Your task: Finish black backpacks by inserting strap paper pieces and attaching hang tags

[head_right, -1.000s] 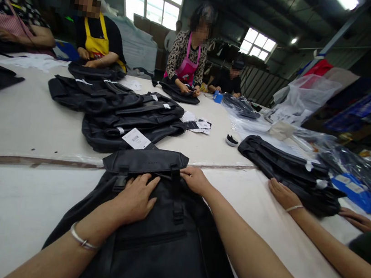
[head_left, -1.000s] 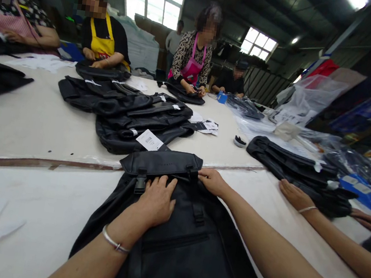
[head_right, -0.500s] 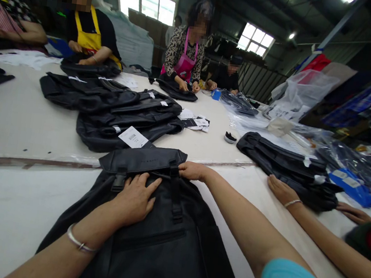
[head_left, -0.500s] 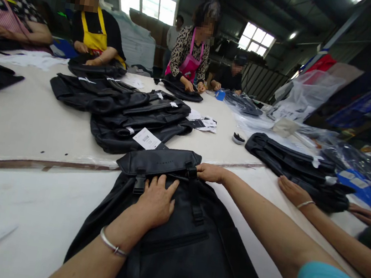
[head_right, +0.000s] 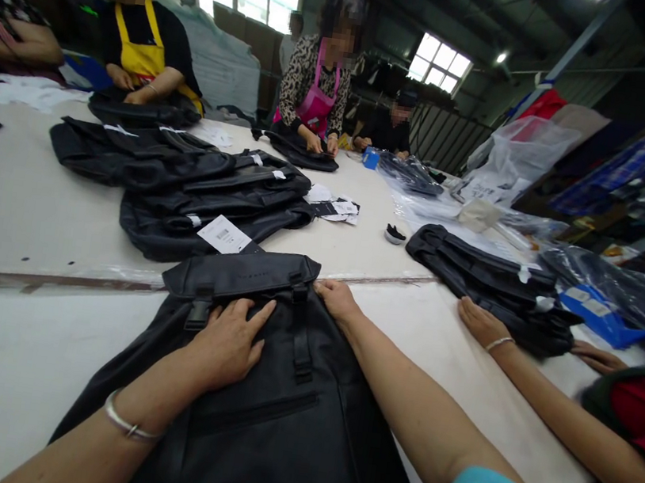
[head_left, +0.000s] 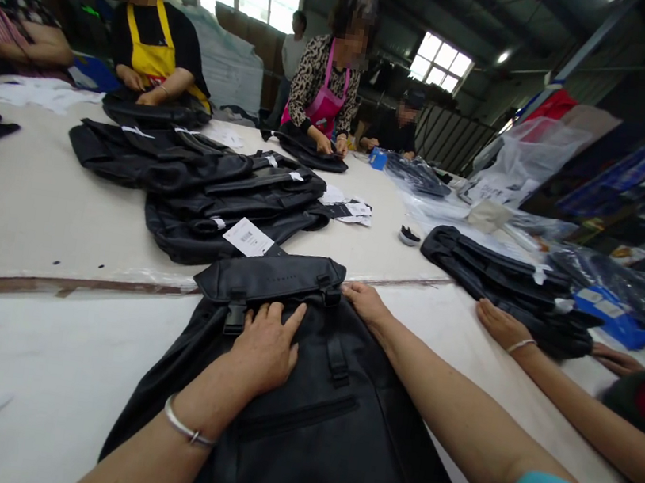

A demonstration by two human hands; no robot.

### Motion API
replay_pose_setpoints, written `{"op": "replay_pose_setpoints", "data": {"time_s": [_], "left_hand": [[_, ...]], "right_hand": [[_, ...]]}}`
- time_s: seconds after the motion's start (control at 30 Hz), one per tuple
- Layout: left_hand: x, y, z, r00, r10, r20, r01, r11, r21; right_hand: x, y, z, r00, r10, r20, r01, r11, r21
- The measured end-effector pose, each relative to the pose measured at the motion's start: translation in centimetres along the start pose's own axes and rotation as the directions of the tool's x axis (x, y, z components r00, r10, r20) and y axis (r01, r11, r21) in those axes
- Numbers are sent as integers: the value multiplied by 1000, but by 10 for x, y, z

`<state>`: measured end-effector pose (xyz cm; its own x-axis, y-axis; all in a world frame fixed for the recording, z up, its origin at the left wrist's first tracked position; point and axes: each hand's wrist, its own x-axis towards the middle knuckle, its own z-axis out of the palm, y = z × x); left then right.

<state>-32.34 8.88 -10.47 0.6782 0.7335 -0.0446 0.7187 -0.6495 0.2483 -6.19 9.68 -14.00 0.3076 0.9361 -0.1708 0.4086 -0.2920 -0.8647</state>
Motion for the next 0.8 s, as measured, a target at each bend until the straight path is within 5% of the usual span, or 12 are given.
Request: {"op": "replay_pose_setpoints", "data": {"time_s": [0.23,0.4,0.6,0.8], "left_hand": [[6,4,1,998,-52,22,52,998,19],[4,1,4,999,-37,19,37,999,18],[3,0,5,999,-42,6,42,999,-3],[2,2,2,999,-46,20,46,999,-5]], "right_hand": [[7,-25,-18,945,74,317,-100,993,67],[14,-53,-21,860,213,464,-167,976,-139],[14,-61,-10,878,260,401,-187,960,-210],[-4,-54,-7,958,101,269,-32,968,-250]]}}
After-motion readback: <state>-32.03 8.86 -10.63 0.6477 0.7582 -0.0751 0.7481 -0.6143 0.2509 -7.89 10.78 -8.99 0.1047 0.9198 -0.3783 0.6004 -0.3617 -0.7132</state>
